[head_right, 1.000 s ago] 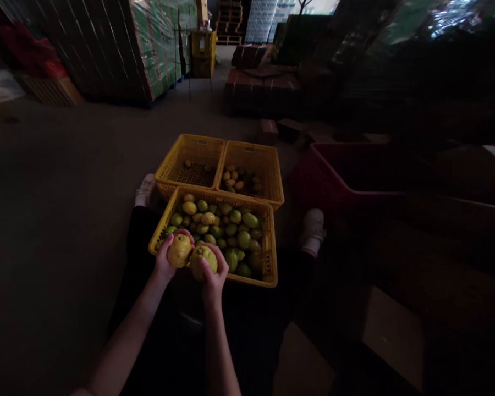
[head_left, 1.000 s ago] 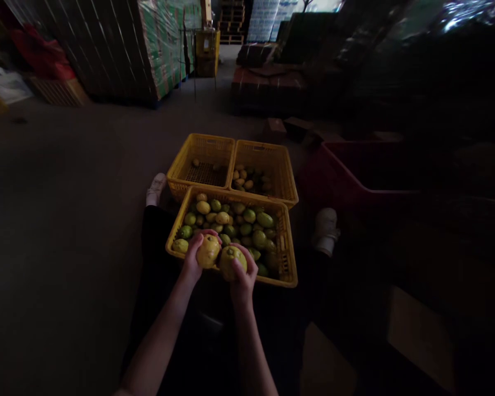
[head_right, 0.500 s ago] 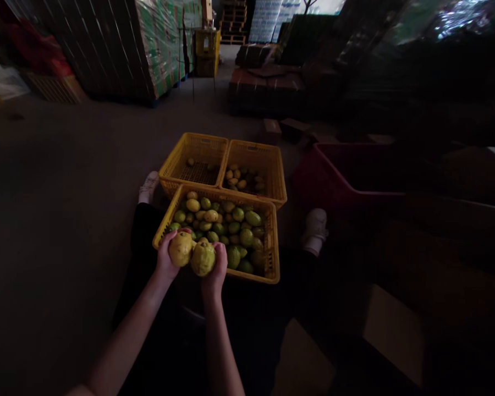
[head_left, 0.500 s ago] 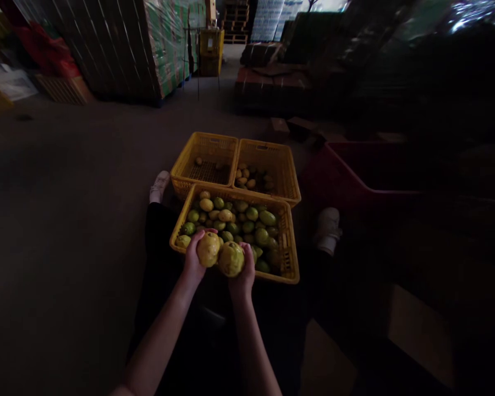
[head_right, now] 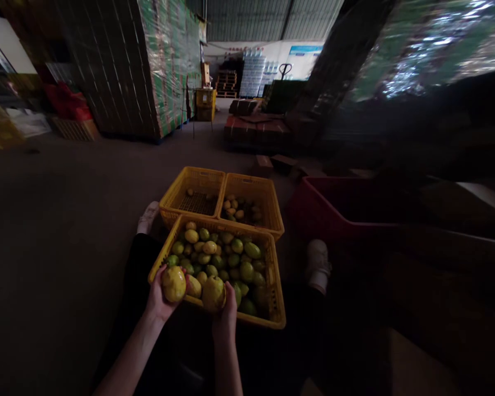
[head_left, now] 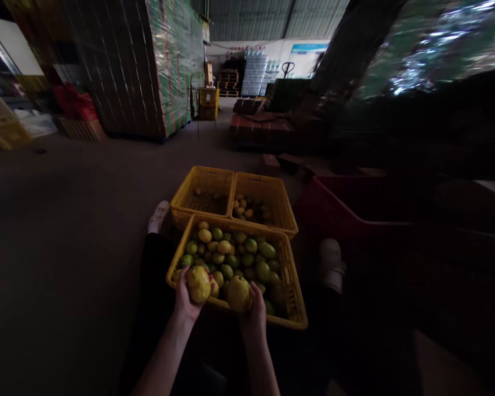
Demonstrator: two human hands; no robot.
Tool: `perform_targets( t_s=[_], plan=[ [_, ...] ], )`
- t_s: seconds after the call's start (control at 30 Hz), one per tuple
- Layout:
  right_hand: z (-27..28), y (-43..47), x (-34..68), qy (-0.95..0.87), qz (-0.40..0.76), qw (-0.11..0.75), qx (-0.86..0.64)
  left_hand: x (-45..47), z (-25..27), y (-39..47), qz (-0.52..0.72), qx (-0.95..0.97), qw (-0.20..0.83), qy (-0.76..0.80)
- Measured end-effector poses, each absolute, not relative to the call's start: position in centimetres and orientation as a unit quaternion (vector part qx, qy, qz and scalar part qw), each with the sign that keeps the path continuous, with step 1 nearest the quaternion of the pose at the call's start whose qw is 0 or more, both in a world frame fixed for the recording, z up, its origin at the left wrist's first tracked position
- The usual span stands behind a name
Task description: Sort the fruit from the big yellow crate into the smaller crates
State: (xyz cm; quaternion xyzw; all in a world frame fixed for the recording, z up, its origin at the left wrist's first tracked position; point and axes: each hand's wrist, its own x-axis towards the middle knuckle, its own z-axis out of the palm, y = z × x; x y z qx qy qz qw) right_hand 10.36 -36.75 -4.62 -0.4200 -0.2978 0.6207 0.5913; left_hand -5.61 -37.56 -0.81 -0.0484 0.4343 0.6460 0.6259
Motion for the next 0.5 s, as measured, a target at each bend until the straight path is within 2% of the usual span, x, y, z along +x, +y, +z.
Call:
perform_targets(
  t_s=[0.2, 0.33, 0.5],
  plan=[
    [-2.3, -37.5, 8.5, -0.208, 0.599, 0.617, -0.466, -4.3, 1.1, -38.2, 0.688, 0.071, 0.560, 0.456],
    [-0.1, -38.5, 7.2, -0.294, 0.534, 0.632, -0.479, -3.7, 2.0, -39.1, 0.686, 0.198, 0.511, 0.480],
    [1.5, -39.5, 7.4, -0.374, 0.482, 0.647, -0.457, -4.0, 2.6, -39.6, 0.649, 0.286, 0.517, 0.480]
  ],
)
